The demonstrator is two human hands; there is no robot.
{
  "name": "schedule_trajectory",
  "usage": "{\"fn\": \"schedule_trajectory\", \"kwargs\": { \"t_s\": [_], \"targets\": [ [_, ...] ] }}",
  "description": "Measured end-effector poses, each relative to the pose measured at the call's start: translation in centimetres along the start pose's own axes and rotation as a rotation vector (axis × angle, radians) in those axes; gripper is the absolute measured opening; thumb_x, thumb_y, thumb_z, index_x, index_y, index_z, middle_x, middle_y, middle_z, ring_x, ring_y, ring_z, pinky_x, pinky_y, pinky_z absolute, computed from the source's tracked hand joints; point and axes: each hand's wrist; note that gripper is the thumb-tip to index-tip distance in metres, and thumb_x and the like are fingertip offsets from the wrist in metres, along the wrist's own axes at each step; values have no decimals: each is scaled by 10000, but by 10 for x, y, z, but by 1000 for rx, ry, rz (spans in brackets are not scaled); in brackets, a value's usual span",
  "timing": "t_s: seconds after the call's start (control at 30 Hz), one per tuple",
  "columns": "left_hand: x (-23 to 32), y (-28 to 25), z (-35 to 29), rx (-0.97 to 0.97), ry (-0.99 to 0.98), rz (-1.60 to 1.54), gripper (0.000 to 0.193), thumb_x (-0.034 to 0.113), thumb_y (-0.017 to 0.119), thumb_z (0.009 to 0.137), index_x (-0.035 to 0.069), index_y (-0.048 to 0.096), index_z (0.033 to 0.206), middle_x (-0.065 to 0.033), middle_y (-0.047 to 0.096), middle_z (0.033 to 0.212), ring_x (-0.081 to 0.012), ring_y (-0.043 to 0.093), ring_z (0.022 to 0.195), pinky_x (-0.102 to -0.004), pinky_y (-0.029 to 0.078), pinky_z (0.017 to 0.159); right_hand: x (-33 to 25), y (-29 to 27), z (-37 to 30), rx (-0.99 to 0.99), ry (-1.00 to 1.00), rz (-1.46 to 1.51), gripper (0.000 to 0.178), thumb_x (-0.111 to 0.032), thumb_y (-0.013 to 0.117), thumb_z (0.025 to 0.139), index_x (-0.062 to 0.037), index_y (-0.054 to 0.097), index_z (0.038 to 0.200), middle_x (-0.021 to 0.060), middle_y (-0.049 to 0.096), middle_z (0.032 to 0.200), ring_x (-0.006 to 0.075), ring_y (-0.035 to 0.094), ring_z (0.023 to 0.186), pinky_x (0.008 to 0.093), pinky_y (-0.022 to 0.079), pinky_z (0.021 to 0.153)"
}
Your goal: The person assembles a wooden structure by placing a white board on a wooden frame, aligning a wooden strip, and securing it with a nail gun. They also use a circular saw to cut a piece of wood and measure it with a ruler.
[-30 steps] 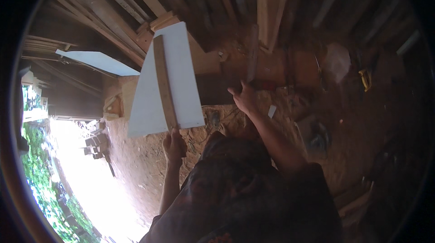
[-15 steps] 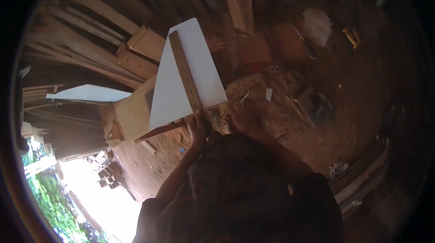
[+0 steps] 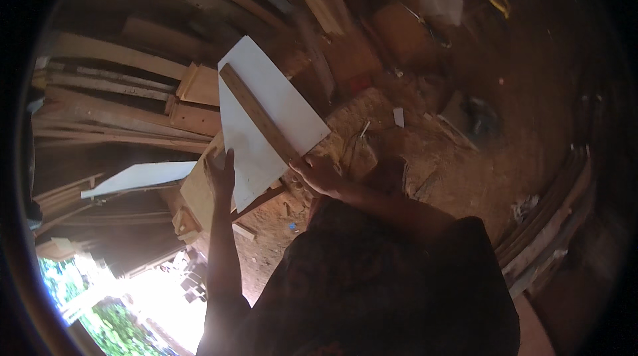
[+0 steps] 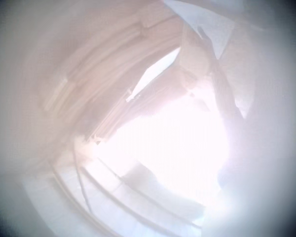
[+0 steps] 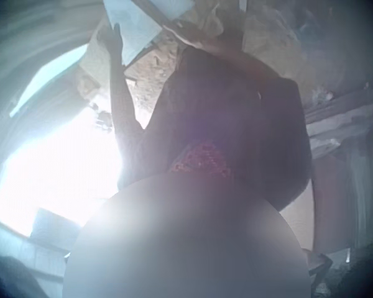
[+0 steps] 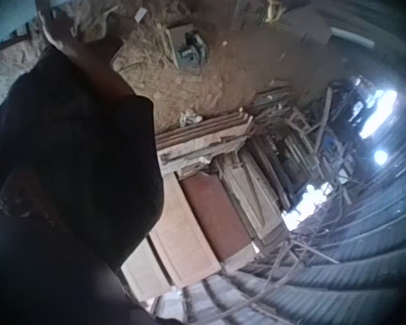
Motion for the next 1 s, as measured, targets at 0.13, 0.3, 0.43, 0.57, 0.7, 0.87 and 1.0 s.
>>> {"fn": "schedule_trajectory", "kwargs": {
  "t_s": [0.13,0.3,0.43,0.57,0.7,0.87,1.0],
  "targets": [
    [-14,35,35,-200,-16,15,638,556,734,900,51,626,1275,-163,599,1317,-394,498,1311,-586,337,1097,6,23,-8,65,57,282,328,-278,558,1083,42,632,1087,100,638,759,152,609,578,347,495,533],
    [-29,45,8,-255,-40,-41,655,570,748,875,58,633,1268,-132,617,1237,-380,526,1250,-575,328,1101,21,28,-35,111,57,266,359,-330,554,1084,22,617,1050,74,627,724,150,603,561,343,485,521],
    [-32,41,-8,-277,-84,-268,558,508,768,885,46,696,1189,-145,650,1165,-354,596,1159,-536,442,1020,29,31,-51,180,15,84,379,-352,553,1081,11,622,996,72,631,714,162,606,553,357,478,523],
    [-34,34,-2,-246,-4,-264,552,413,798,902,32,663,1277,-150,681,1136,-309,665,1041,-453,529,915,24,37,-44,227,-64,64,393,-367,554,1078,6,623,975,62,624,692,168,604,552,372,485,542],
    [-35,24,8,-397,-146,-592,619,324,796,928,41,549,1420,-154,706,1167,-246,680,1033,-398,536,888,15,42,-26,219,-75,155,409,-386,554,1068,1,632,960,62,628,680,170,609,553,381,493,561],
    [-34,22,11,-471,-172,-604,617,281,781,946,33,517,1446,-159,723,1153,-232,686,1043,-376,538,883,14,42,-18,230,-47,82,338,-318,565,1068,11,630,1026,55,620,720,134,574,529,342,458,506],
    [-35,23,13,-461,-145,-563,617,281,780,945,30,512,1442,-154,730,1138,-230,689,1029,-376,541,879,16,41,-18,200,-30,169,294,-284,580,1068,7,625,1047,47,611,744,113,553,520,314,438,476]
  ]
}}
Point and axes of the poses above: each hand's wrist, its own z-axis towards the middle knuckle, its own y-axis out of the palm, x = y × z
